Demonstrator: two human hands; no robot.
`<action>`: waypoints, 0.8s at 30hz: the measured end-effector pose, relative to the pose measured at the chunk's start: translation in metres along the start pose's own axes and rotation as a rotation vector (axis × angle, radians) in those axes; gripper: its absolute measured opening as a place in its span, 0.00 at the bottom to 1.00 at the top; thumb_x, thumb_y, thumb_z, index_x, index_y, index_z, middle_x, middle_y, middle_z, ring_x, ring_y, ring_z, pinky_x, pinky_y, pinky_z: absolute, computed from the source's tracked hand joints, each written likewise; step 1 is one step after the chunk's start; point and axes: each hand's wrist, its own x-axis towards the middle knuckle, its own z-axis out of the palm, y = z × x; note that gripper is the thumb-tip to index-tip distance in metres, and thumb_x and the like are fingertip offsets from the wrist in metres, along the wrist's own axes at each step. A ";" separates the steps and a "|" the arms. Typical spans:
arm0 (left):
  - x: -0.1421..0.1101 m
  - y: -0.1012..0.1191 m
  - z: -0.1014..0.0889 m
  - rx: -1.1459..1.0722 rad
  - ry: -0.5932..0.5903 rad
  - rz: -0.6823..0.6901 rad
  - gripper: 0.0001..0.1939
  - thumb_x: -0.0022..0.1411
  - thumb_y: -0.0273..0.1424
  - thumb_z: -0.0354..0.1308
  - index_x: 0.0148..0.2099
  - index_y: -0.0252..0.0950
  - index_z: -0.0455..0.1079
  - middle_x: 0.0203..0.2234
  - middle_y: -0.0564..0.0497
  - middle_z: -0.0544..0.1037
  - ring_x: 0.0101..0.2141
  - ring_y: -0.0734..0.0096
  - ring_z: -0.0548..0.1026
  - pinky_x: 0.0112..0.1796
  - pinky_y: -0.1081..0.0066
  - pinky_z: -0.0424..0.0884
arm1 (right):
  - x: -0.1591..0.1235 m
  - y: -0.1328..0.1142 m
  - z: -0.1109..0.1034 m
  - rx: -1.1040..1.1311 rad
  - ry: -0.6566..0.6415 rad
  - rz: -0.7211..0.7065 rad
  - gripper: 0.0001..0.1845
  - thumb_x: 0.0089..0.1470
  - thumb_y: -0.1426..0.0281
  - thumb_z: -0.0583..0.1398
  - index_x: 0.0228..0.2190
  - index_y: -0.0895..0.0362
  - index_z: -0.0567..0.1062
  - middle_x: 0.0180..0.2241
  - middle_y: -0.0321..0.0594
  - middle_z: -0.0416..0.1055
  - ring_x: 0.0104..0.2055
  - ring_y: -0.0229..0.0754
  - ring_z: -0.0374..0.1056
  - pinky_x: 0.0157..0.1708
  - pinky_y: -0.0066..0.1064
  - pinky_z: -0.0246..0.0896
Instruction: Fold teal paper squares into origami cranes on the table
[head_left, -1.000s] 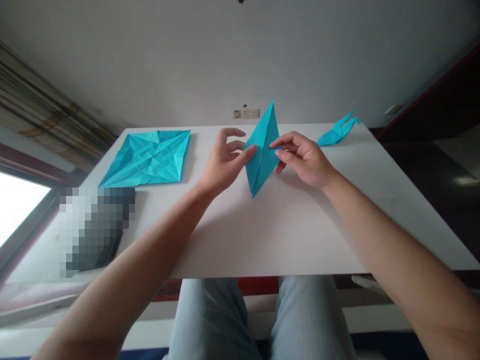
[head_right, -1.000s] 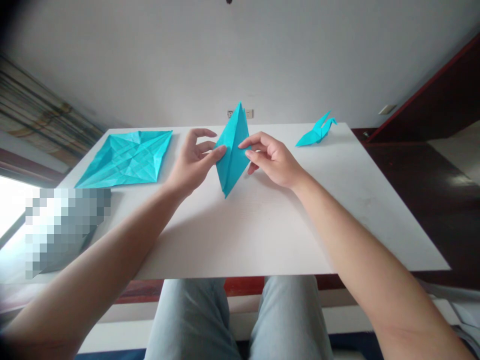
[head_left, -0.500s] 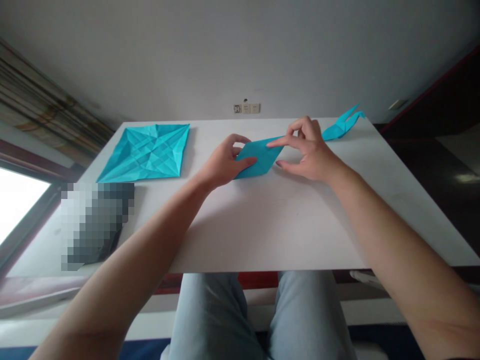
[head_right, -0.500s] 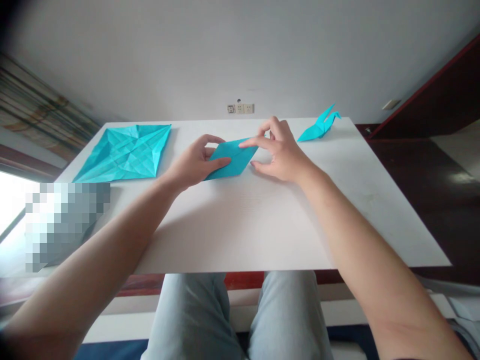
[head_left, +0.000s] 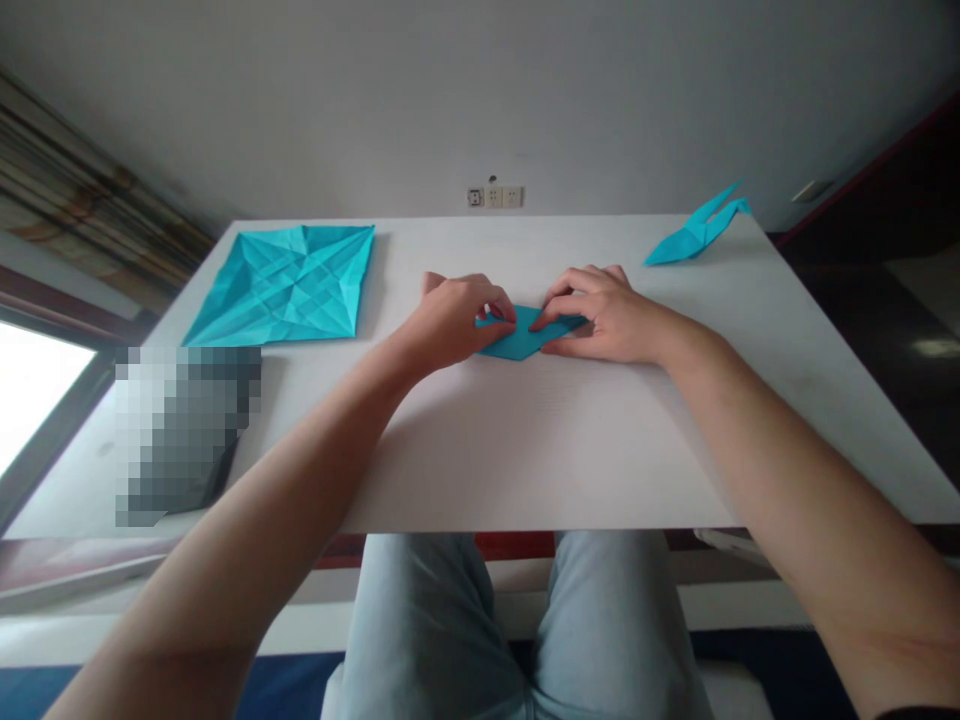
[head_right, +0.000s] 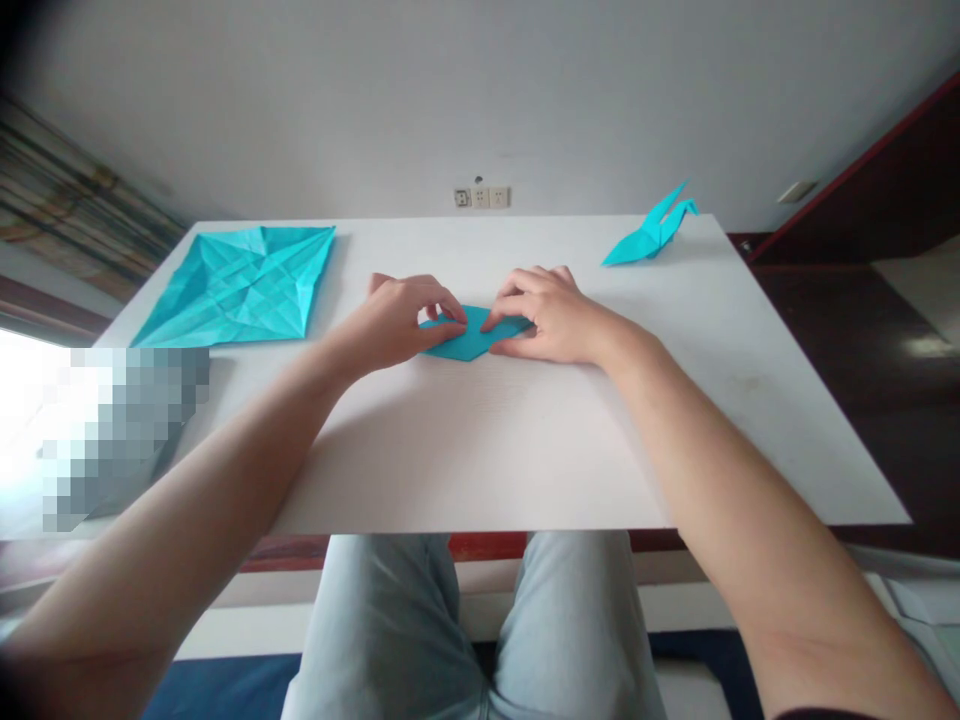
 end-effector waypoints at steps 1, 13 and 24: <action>0.000 -0.001 -0.002 -0.013 -0.041 0.016 0.09 0.68 0.38 0.74 0.48 0.44 0.89 0.46 0.47 0.87 0.48 0.51 0.83 0.66 0.47 0.62 | 0.000 0.001 0.001 -0.007 0.015 -0.011 0.13 0.70 0.53 0.72 0.48 0.44 0.90 0.54 0.48 0.81 0.58 0.60 0.71 0.64 0.58 0.57; 0.001 -0.006 -0.015 -0.075 -0.129 0.185 0.14 0.59 0.45 0.82 0.43 0.46 0.88 0.45 0.52 0.89 0.45 0.56 0.84 0.66 0.52 0.60 | 0.007 -0.007 0.008 0.065 0.015 -0.107 0.15 0.76 0.53 0.67 0.45 0.48 0.89 0.44 0.42 0.83 0.41 0.47 0.75 0.52 0.44 0.57; 0.004 -0.014 -0.006 -0.058 -0.080 0.139 0.11 0.66 0.34 0.73 0.50 0.45 0.88 0.44 0.51 0.90 0.47 0.57 0.85 0.62 0.57 0.68 | 0.012 -0.006 0.020 0.111 0.062 -0.037 0.09 0.72 0.62 0.65 0.47 0.51 0.85 0.44 0.44 0.82 0.40 0.49 0.72 0.45 0.41 0.62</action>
